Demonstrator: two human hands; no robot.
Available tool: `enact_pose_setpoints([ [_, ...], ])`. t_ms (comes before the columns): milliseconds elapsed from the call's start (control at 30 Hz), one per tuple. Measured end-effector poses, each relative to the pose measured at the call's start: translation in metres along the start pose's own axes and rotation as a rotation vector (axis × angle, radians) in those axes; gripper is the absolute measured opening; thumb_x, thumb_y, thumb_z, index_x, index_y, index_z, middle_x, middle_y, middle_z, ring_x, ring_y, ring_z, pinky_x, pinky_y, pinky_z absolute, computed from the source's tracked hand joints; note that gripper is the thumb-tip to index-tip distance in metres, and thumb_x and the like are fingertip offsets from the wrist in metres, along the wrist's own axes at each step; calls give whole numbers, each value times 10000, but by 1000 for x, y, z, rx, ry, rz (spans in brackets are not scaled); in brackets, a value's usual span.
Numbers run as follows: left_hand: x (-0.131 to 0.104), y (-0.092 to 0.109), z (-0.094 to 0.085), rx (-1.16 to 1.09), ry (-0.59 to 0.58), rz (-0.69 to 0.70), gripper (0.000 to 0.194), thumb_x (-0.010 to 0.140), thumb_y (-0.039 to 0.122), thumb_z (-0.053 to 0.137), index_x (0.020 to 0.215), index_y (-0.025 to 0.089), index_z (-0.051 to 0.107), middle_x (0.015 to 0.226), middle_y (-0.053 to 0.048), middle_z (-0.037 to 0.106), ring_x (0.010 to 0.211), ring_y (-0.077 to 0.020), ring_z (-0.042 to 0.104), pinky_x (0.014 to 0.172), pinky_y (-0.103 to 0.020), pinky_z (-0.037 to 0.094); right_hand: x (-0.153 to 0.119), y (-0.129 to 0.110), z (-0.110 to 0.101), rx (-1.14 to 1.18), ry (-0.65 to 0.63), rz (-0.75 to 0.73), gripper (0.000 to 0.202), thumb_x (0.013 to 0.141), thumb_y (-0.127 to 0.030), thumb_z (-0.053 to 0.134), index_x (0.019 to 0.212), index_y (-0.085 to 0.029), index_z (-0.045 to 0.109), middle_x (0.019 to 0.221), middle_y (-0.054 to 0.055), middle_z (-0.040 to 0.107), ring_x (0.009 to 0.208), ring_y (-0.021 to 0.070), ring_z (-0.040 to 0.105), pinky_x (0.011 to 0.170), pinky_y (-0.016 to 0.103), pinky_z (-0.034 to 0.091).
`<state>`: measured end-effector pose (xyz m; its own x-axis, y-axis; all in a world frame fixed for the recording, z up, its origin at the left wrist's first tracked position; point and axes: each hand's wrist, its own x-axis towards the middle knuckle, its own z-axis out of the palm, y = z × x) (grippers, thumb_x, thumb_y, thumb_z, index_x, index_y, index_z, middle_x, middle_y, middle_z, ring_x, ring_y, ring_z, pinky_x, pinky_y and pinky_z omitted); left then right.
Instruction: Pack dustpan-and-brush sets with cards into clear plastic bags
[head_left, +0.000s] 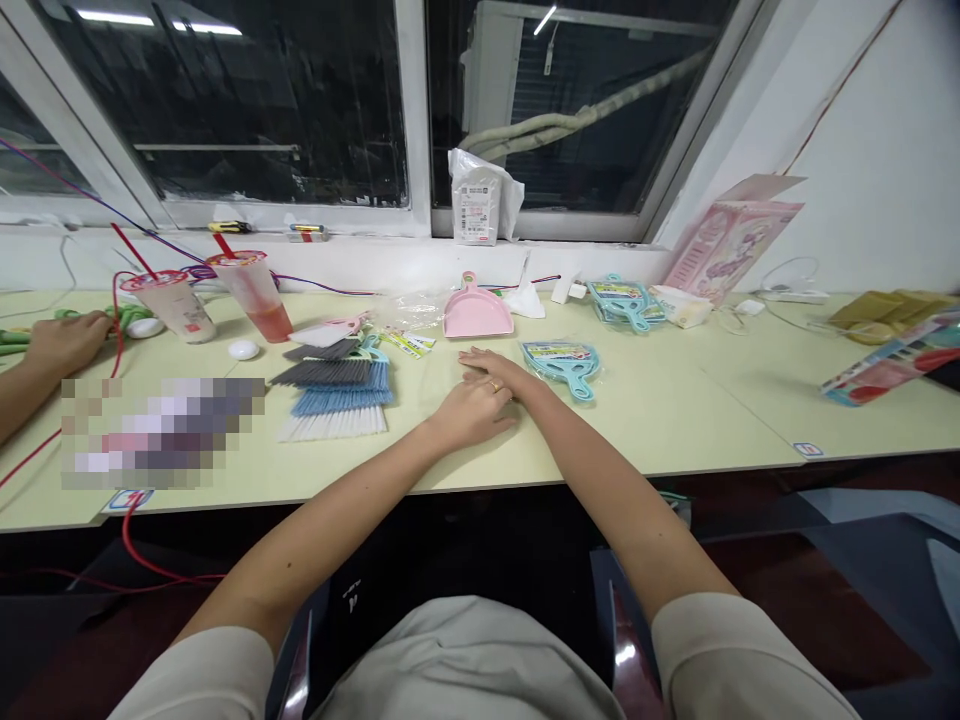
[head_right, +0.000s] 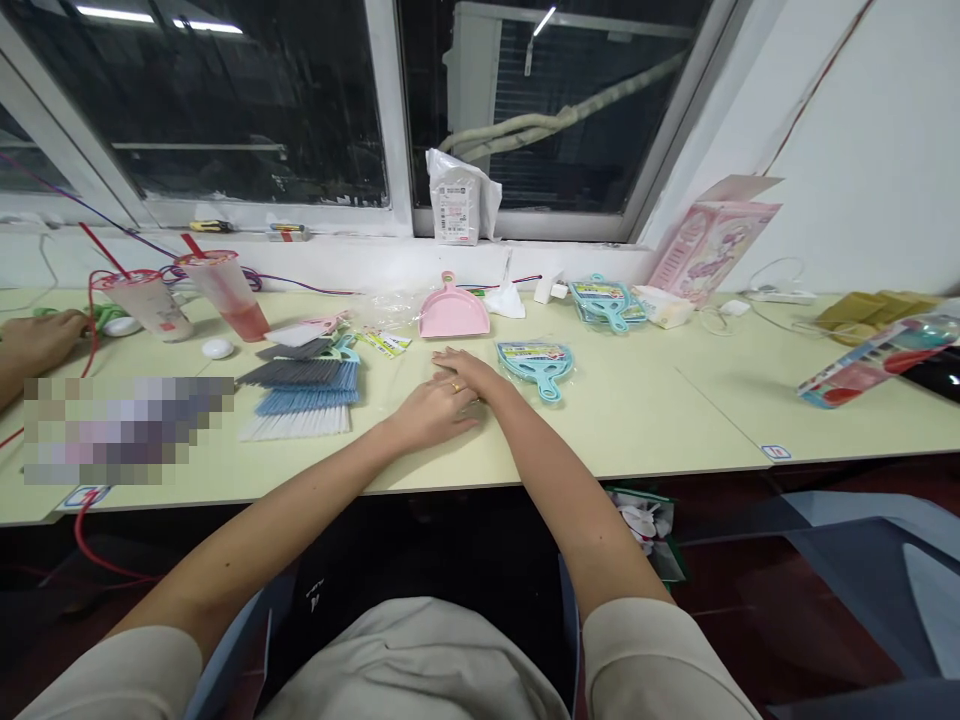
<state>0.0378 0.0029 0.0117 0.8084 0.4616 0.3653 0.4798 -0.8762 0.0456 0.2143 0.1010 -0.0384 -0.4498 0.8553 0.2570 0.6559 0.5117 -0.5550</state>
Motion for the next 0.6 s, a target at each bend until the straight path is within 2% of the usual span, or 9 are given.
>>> enact_pose_setpoints([
  [100,6,10,21,164,10,-14,205,1002,230,592,1020,120,764,1052,-165,713,1091,-309,652,944,-437,511,4,9,2,63,8,-27,488,942,-413,703,1401,-250,704,1555,72,606,1553,281,441,1295,486,327],
  [167,8,10,30,239,45,45,246,1009,150,531,939,116,764,972,-159,701,1043,-304,655,916,-440,507,5,12,3,69,9,-60,461,957,-401,680,1393,-255,712,1557,67,604,1573,271,410,1318,472,285],
  [300,10,10,38,288,61,231,302,1009,60,449,959,91,745,947,-152,690,936,-279,663,824,-415,511,4,9,4,18,-15,-55,476,975,-384,654,1437,-275,681,1597,59,559,1589,277,379,1336,510,229],
  [367,11,12,38,258,34,255,303,1001,32,436,986,79,735,964,-157,694,896,-259,669,789,-390,512,4,6,3,-43,-46,-31,504,1000,-381,614,1491,-272,634,1633,52,514,1611,279,333,1339,528,204],
  [433,13,13,34,173,9,208,285,1008,50,450,986,84,732,978,-157,703,894,-246,678,780,-367,516,5,4,3,-87,-68,-5,519,1023,-399,576,1527,-280,599,1667,39,465,1631,281,279,1341,534,180],
  [500,14,11,27,46,-13,126,267,1043,147,479,984,110,737,987,-144,721,920,-241,689,803,-356,524,7,3,2,-99,-90,15,520,1028,-420,571,1533,-299,592,1683,26,442,1636,282,265,1340,529,173],
  [600,10,0,9,-45,26,-83,285,1063,300,504,1045,150,746,1068,-143,745,1017,-266,694,871,-372,528,8,2,0,-107,-138,35,561,934,-383,700,1487,-311,637,1673,28,461,1622,300,301,1338,514,184],
])
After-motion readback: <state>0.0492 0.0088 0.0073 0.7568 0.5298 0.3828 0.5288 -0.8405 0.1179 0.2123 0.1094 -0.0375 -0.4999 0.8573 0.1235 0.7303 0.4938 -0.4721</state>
